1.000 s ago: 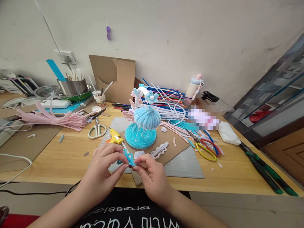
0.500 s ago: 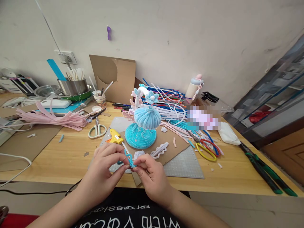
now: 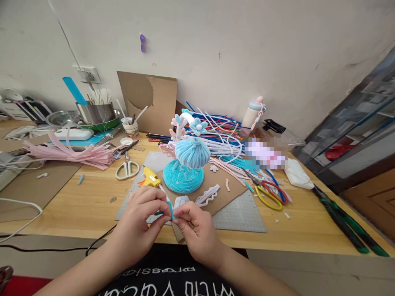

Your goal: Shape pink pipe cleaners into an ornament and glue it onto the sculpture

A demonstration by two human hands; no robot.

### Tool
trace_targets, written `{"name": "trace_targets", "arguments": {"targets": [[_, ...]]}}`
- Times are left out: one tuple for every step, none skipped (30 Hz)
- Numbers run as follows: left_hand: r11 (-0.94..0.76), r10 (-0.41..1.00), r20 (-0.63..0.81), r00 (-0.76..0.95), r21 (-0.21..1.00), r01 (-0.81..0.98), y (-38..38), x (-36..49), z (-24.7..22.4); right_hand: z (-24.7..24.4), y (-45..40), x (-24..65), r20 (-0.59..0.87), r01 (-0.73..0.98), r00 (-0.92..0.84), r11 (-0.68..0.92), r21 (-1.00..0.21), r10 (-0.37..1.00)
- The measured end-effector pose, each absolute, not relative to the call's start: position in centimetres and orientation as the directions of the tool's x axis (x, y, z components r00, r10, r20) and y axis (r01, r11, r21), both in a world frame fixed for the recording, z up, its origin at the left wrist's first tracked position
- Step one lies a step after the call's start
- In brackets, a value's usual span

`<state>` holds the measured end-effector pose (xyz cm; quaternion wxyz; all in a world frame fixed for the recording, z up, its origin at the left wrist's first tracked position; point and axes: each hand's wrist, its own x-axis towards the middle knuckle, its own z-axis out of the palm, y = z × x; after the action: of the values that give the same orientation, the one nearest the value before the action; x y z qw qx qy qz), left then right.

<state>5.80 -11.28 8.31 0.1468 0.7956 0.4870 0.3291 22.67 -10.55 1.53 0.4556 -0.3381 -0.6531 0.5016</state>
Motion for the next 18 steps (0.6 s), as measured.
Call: {"name": "trace_targets", "arguments": {"targets": [[-0.480, 0.873, 0.381, 0.305, 0.558, 0.677, -11.3, 5.8, 8.3, 1.5, -10.6, 22.6, 0.248, -0.027, -0.355, 0.255, -0.967, 0.901], [-0.479, 0.873, 0.382, 0.301, 0.560, 0.676, -11.2, 5.8, 8.2, 1.5, -10.6, 22.6, 0.234, -0.044, -0.352, 0.234, -0.971, 0.906], [-0.475, 0.875, 0.382, 0.297, 0.563, 0.676, -11.2, 5.8, 8.2, 1.6, -10.6, 22.5, 0.217, -0.072, -0.348, 0.205, -0.976, 0.912], [-0.469, 0.878, 0.380, 0.291, 0.565, 0.679, -11.2, 5.8, 8.1, 1.7, -10.6, 22.4, 0.196, -0.113, -0.345, 0.167, -0.980, 0.918], [-0.464, 0.880, 0.382, 0.282, 0.565, 0.683, -11.2, 5.8, 8.0, 1.8, -10.6, 22.3, 0.170, -0.165, -0.345, 0.118, -0.979, 0.923], [-0.461, 0.881, 0.386, 0.275, 0.561, 0.688, -11.2, 5.7, 7.9, 2.0, -10.6, 22.2, 0.142, -0.225, -0.353, 0.063, -0.972, 0.925], [-0.461, 0.878, 0.395, 0.269, 0.552, 0.695, -11.1, 5.7, 7.8, 2.2, -10.5, 22.1, 0.111, -0.283, -0.364, 0.004, -0.959, 0.925], [-0.468, 0.871, 0.413, 0.265, 0.536, 0.703, -11.1, 5.7, 7.8, 2.4, -10.4, 22.0, 0.078, -0.326, -0.381, -0.055, -0.944, 0.921], [-0.477, 0.860, 0.438, 0.261, 0.512, 0.714, -11.1, 5.7, 7.7, 2.6, -10.4, 21.9, 0.043, -0.348, -0.405, -0.110, -0.931, 0.913], [-0.489, 0.846, 0.468, 0.257, 0.483, 0.726, -11.1, 5.7, 7.6, 2.8, -10.3, 21.9, 0.005, -0.348, -0.430, -0.160, -0.924, 0.903], [-0.500, 0.828, 0.497, 0.257, 0.451, 0.739, -11.1, 5.7, 7.6, 3.0, -10.2, 21.9, -0.033, -0.333, -0.451, -0.202, -0.921, 0.892], [-0.512, 0.810, 0.525, 0.261, 0.416, 0.752, -11.1, 5.7, 7.5, 3.2, -10.2, 21.8, -0.065, -0.310, -0.467, -0.232, -0.922, 0.882], [-0.525, 0.790, 0.550, 0.271, 0.379, 0.762, -11.1, 5.7, 7.5, 3.3, -10.1, 21.8, -0.091, -0.286, -0.478, -0.252, -0.924, 0.874], [-0.543, 0.769, 0.569, 0.291, 0.342, 0.767, -11.1, 5.6, 7.5, 3.4, -10.1, 21.8, -0.110, -0.266, -0.484, -0.265, -0.927, 0.868], [-0.565, 0.746, 0.585, 0.318, 0.304, 0.767, -11.1, 5.6, 7.4, 3.4, -10.1, 21.8, -0.123, -0.252, -0.486, -0.274, -0.928, 0.865], [-0.588, 0.722, 0.598, 0.347, 0.266, 0.764, -11.2, 5.5, 7.3, 3.4, -10.1, 21.8, -0.133, -0.241, -0.491, -0.281, -0.929, 0.861], [-0.606, 0.699, 0.613, 0.369, 0.233, 0.761, -11.2, 5.4, 7.2, 3.3, -10.1, 21.8, -0.140, -0.233, -0.496, -0.287, -0.929, 0.857], [-0.614, 0.680, 0.631, 0.373, 0.212, 0.760, -11.3, 5.3, 6.9, 3.1, -10.1, 21.8, -0.146, -0.230, -0.498, -0.293, -0.928, 0.855]]}}
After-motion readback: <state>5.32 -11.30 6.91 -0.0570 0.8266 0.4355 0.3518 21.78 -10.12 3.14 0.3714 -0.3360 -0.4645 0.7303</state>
